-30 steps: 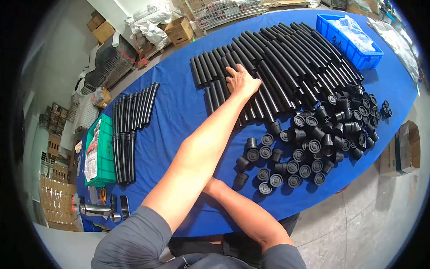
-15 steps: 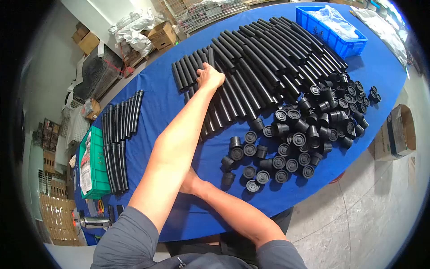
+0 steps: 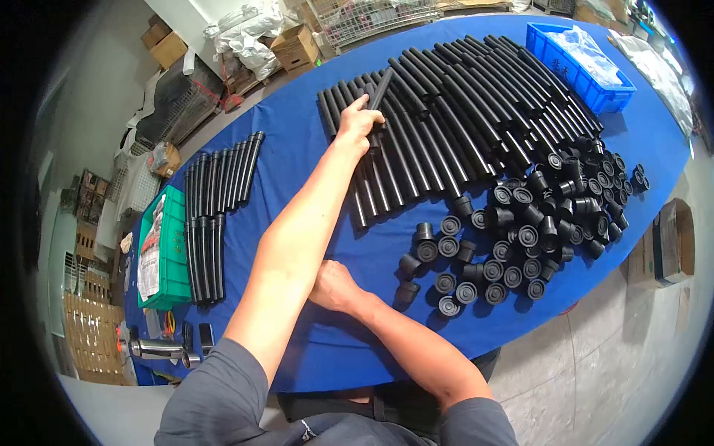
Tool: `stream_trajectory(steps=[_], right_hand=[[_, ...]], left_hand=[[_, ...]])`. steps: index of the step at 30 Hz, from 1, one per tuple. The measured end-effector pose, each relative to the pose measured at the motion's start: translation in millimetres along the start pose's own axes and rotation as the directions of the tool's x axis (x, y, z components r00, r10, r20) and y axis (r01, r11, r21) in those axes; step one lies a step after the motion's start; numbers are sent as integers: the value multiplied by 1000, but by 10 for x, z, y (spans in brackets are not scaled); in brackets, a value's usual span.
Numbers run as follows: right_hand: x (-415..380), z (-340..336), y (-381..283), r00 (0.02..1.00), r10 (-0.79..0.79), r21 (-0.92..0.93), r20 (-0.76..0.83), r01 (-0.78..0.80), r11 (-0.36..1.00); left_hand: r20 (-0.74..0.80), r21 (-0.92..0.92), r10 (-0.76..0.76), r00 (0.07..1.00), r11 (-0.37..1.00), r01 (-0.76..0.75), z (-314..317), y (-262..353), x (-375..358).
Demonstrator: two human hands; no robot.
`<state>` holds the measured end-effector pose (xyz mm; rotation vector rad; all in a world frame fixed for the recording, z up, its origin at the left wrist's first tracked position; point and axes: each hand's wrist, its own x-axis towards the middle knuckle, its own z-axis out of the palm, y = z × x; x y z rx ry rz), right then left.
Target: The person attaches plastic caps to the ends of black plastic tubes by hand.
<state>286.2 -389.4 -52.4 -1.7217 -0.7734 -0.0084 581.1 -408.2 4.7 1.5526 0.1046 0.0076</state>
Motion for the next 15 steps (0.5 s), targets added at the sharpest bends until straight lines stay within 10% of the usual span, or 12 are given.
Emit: stream_trajectory(steps=[8,15], right_hand=[[20,-122,-136,998,7,-45,57,-5,999],[-9,-140,-191,999,24,-49,-36,-26,998]], left_hand=[[181,-385,-18,983,919,88,-1008,189,-681],[-58,140,121,991,984,-112,-1883,-70,-1794]])
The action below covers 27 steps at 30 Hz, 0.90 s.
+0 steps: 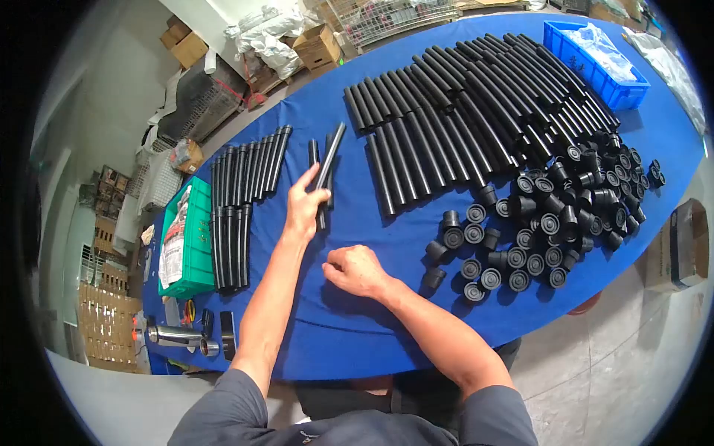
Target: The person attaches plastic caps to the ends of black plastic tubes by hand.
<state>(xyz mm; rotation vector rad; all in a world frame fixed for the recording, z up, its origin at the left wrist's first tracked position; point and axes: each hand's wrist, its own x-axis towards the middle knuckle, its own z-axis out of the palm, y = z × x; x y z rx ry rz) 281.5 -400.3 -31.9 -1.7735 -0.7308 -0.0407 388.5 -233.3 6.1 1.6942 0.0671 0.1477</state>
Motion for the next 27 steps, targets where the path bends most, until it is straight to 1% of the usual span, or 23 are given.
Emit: stream_trajectory(steps=[1,2,3,4,5,6,7,8,9,11,12,13,16,18,19,20,21,22,23,25,26,27], right_hand=[[21,-31,-32,1000,7,-1,-20,-7,1000],[18,-70,-69,992,80,30,-96,-78,997],[30,-47,-26,976,102,-10,-190,-106,994],[59,-32,16,941,80,29,-329,-75,997],[75,-24,59,886,64,63,-460,-39,997],[76,-84,68,910,91,14,-405,-93,996],[90,-71,98,916,117,-16,-385,-133,991],[87,-42,118,911,76,-68,-404,-113,991],[99,-27,119,907,31,-120,-420,-89,989],[76,-42,186,953,69,-106,-294,-104,989],[74,-46,202,955,76,-100,-288,-109,989],[76,-54,206,956,84,-97,-281,-115,989],[88,-64,196,947,101,-111,-304,-141,984],[93,-34,198,943,37,-235,-331,-120,964],[83,-12,199,940,7,-295,-342,-114,949],[73,-6,209,954,-28,-336,-298,-78,939],[52,-14,95,974,-34,-469,-225,-78,880],[27,-51,-25,986,-60,-518,-154,-29,855],[7,-74,-92,993,-83,-565,-82,23,825],[-8,-26,-49,995,-98,-586,-11,73,807],[-12,-13,-29,997,-70,-606,29,73,792],[-15,-2,-4,997,-40,-625,68,74,777]], left_hand=[[-19,73,25,1000,997,-23,-60,-20,-101],[-27,118,-11,1000,993,14,-123,-52,-226],[-34,159,-45,998,986,50,-121,-3,-353],[-58,289,7,998,957,10,-118,-35,-441],[-49,428,41,998,904,-16,-130,-63,-535],[-29,578,111,993,813,-73,-142,-171,-607],[2,711,174,985,693,-124,-114,-205,-686],[42,719,169,985,679,-147,-81,-247,-777],[56,732,199,978,658,-176,-52,-307,-826],[66,715,189,980,676,-179,35,-248,-894],[79,720,103,991,682,-129,84,-120,-917],[75,708,53,996,700,-91,119,-25,-934],[145,746,7,989,657,-114,53,55,-890],[209,771,2,978,615,-166,-29,50,-804],[194,680,-32,981,725,-111,-11,165,-758],[162,664,-14,987,741,-98,-59,100,-648],[132,649,0,991,756,-86,-136,-23,-515],[85,637,29,996,767,-77,-189,-111,-362],[23,610,-72,997,791,43,-247,-209,-160],[0,720,66,998,693,-46,-247,-222,172],[6,736,221,975,660,-155,-154,-199,353],[17,748,371,928,611,-258,-15,-123,527]])
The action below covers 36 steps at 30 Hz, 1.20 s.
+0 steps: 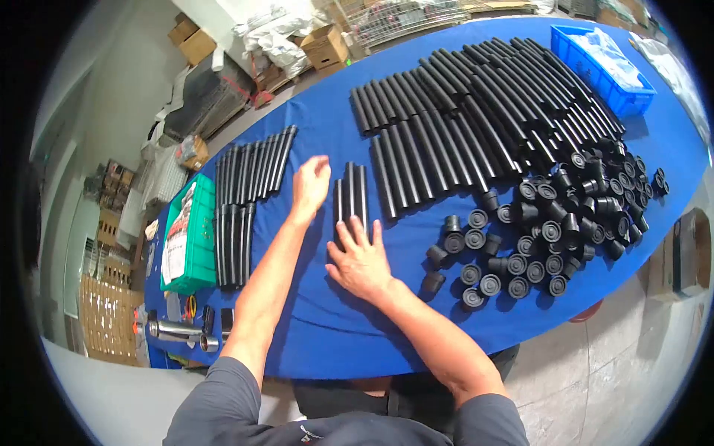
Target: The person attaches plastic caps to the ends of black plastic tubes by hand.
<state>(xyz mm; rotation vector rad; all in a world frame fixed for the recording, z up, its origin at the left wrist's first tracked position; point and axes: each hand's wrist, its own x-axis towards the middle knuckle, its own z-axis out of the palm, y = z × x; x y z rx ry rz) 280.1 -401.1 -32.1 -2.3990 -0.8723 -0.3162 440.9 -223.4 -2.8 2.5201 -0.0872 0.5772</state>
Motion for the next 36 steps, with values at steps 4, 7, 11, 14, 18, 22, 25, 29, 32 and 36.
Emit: stream_trajectory(steps=[4,7,11,14,18,22,25,29,32,36], right_hand=[[3,-30,6,998,29,43,-58,-26,999],[-5,9,36,992,42,118,-118,-28,993],[-1,183,99,959,67,319,-277,25,948],[-30,254,88,938,98,410,-331,49,911],[5,68,68,951,155,510,-269,4,860],[23,-14,42,984,60,113,-168,-42,993],[12,-64,37,992,38,68,-119,-30,997],[5,-46,26,989,29,55,-144,-21,998],[4,-82,6,988,15,33,-156,-10,999],[-10,-4,25,991,11,32,-135,-6,999]], left_hand=[[74,-167,216,974,965,-201,430,1176,664],[100,-58,417,903,909,-413,1218,1646,1003],[399,123,157,903,967,-222,1681,2190,1144],[443,97,44,896,991,-96,1910,2151,1297],[263,-98,-44,964,993,72,1845,1987,1382],[-16,-305,-117,993,946,106,1202,1656,1277],[-6,-568,-127,992,817,101,623,1069,857],[-81,-592,-200,977,798,114,-364,593,-167],[-127,-250,-83,988,967,49,-654,71,-983],[-121,11,-33,992,999,35,-699,-15,-1742]])
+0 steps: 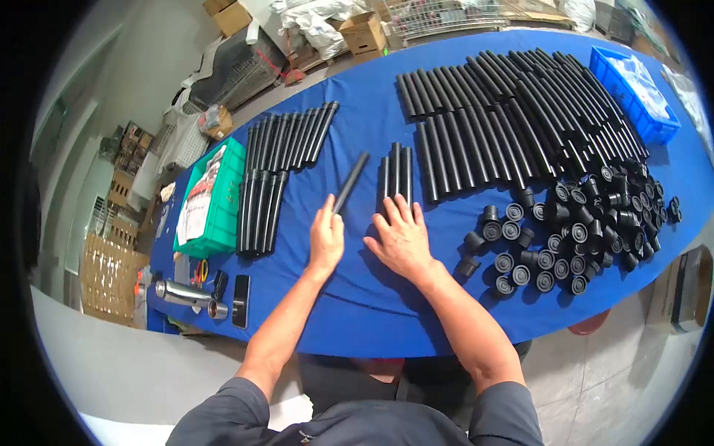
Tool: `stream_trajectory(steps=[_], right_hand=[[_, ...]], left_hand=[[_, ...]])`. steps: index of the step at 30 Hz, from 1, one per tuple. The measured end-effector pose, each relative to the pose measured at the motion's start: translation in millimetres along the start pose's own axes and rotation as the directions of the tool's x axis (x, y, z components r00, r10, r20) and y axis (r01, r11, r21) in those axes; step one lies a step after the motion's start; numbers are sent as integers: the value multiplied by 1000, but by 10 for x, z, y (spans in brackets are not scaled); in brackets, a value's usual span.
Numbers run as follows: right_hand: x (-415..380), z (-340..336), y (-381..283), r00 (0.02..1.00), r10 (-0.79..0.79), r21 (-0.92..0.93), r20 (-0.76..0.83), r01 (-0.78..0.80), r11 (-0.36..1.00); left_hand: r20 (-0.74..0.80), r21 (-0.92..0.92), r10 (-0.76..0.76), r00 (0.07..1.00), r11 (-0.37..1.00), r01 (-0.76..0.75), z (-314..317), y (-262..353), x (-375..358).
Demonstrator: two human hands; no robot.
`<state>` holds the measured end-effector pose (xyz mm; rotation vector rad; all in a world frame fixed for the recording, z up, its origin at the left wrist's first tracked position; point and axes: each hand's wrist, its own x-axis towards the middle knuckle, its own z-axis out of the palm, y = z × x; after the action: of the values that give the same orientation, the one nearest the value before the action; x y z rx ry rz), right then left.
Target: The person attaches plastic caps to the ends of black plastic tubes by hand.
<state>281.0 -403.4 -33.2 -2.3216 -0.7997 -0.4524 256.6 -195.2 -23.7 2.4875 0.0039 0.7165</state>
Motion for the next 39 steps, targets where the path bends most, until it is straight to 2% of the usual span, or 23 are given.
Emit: stream_trajectory(steps=[2,3,5,6,9,15,20,24,26,33,36,37,39], right_hand=[[-2,-128,59,984,-16,45,175,9,999],[2,-193,89,975,-29,58,219,17,998],[16,-300,125,941,-41,27,335,34,999],[23,-306,132,939,-41,5,342,42,999],[22,-241,224,961,-59,0,270,61,998],[19,-88,363,999,1,-210,42,8,978],[19,-85,396,1000,-15,-249,22,20,968],[28,-103,322,999,-35,-243,1,34,969],[36,-155,264,998,-34,-245,49,45,969],[54,-265,161,986,77,-301,149,-28,953],[75,-325,72,987,40,-323,152,11,946],[67,-358,23,997,-42,-289,62,58,956],[75,-394,-189,990,-140,-125,-19,136,983]], left_hand=[[86,-37,-90,992,995,93,17,143,-178],[106,-56,-75,992,995,81,39,214,-248],[121,-4,105,987,994,-105,69,300,-331],[127,8,183,975,983,-186,81,338,-343],[163,-119,117,980,988,-98,133,361,-219],[304,27,162,939,984,-179,336,456,3],[193,13,162,968,986,-167,438,518,-55],[136,50,32,990,998,-39,354,409,-26],[182,100,-31,983,995,13,192,358,-8],[143,70,87,986,993,-97,-397,238,-700],[140,106,76,987,990,-91,-636,236,-1103],[137,100,70,988,991,-84,-693,249,-1210],[130,75,70,989,994,-80,-774,292,-1306]])
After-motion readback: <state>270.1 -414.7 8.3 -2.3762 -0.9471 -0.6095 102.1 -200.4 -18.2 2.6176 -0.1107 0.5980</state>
